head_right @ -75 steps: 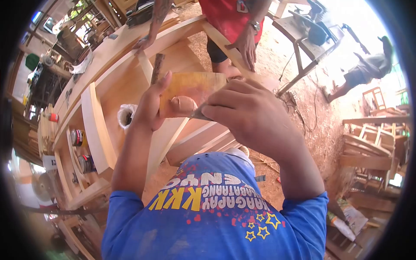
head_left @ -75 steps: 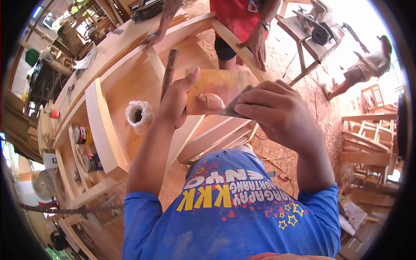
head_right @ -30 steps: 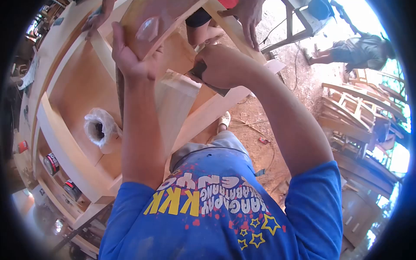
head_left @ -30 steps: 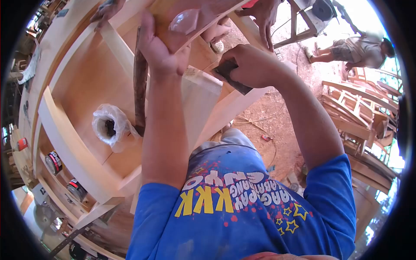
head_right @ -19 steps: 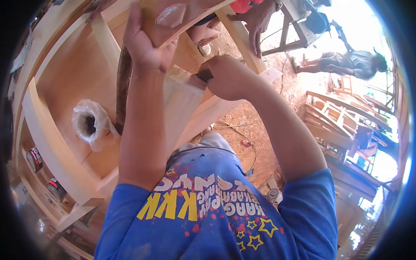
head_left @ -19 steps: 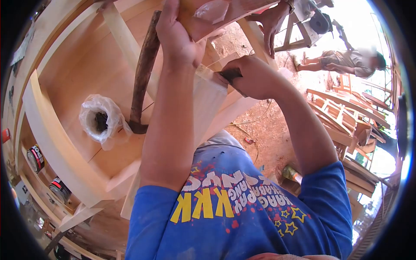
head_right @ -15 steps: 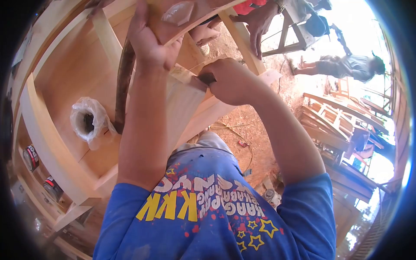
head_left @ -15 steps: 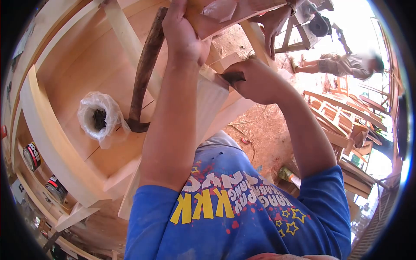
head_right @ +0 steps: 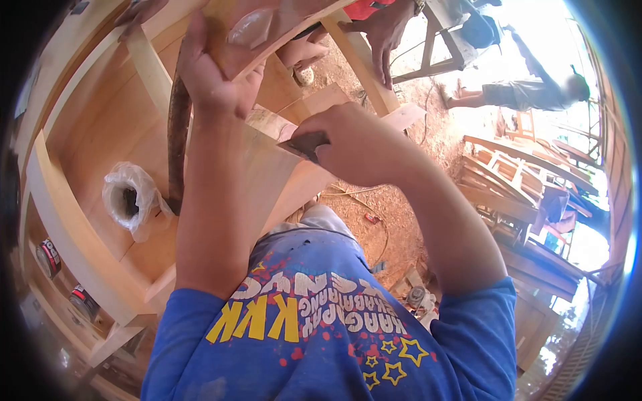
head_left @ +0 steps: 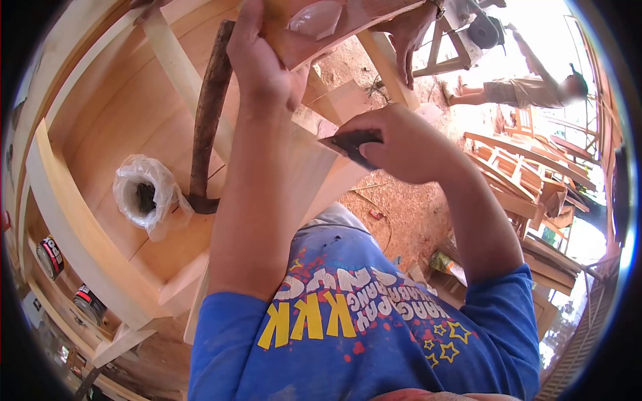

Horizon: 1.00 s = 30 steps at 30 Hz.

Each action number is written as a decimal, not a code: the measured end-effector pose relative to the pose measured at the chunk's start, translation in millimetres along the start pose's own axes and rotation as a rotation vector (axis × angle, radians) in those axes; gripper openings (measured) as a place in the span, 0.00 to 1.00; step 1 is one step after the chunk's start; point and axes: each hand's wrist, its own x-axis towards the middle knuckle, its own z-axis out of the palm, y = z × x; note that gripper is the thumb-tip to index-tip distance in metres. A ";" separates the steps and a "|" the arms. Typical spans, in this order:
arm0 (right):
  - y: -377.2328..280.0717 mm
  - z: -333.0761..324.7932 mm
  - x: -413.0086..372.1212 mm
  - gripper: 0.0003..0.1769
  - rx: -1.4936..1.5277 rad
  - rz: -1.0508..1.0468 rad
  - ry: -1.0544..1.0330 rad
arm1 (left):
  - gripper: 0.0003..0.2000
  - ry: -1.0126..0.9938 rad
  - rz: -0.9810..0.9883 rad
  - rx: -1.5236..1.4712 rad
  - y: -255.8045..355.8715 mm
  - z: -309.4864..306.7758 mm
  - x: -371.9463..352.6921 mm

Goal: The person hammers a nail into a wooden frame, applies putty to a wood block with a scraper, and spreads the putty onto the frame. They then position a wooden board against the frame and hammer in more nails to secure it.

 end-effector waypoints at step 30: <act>2.1 -21.9 44.7 0.24 0.284 0.169 -0.064 | 0.33 -0.012 0.044 -0.039 22.6 10.0 1.3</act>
